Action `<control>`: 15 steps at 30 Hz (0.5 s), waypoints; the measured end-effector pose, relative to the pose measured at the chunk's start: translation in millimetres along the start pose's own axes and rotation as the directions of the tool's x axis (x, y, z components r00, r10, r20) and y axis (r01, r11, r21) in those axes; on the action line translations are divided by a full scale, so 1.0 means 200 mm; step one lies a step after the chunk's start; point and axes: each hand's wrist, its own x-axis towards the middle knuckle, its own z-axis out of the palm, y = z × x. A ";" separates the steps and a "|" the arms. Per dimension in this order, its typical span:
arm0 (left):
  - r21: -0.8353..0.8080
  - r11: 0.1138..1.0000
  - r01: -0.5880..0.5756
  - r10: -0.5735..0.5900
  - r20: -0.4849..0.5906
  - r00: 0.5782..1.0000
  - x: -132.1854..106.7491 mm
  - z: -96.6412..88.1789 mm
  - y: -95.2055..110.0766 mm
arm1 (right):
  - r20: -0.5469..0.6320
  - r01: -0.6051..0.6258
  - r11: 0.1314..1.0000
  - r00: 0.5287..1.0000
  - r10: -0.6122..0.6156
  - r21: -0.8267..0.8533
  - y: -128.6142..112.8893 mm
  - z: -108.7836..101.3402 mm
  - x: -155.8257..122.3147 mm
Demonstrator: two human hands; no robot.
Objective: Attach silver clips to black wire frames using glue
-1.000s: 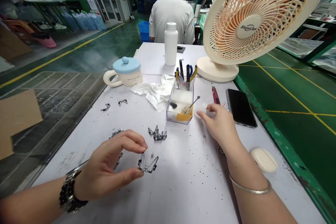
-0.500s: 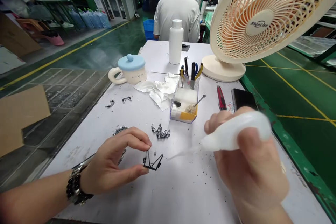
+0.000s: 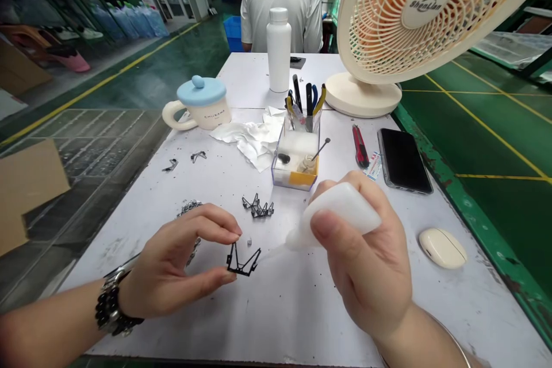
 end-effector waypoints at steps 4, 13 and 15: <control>0.008 1.000 0.002 -0.003 0.011 1.000 0.00 0.00 -0.01 | 0.016 0.006 1.000 1.000 -0.005 -0.015 0.01 0.00 0.00; 0.013 1.000 -0.009 0.008 0.012 1.000 -0.01 0.00 -0.01 | -0.002 0.019 0.999 1.000 -0.020 -0.036 0.01 0.00 0.00; 0.015 1.000 -0.008 0.008 0.011 1.000 -0.01 0.00 0.00 | -0.005 0.026 0.999 1.000 -0.026 -0.045 0.00 0.00 0.00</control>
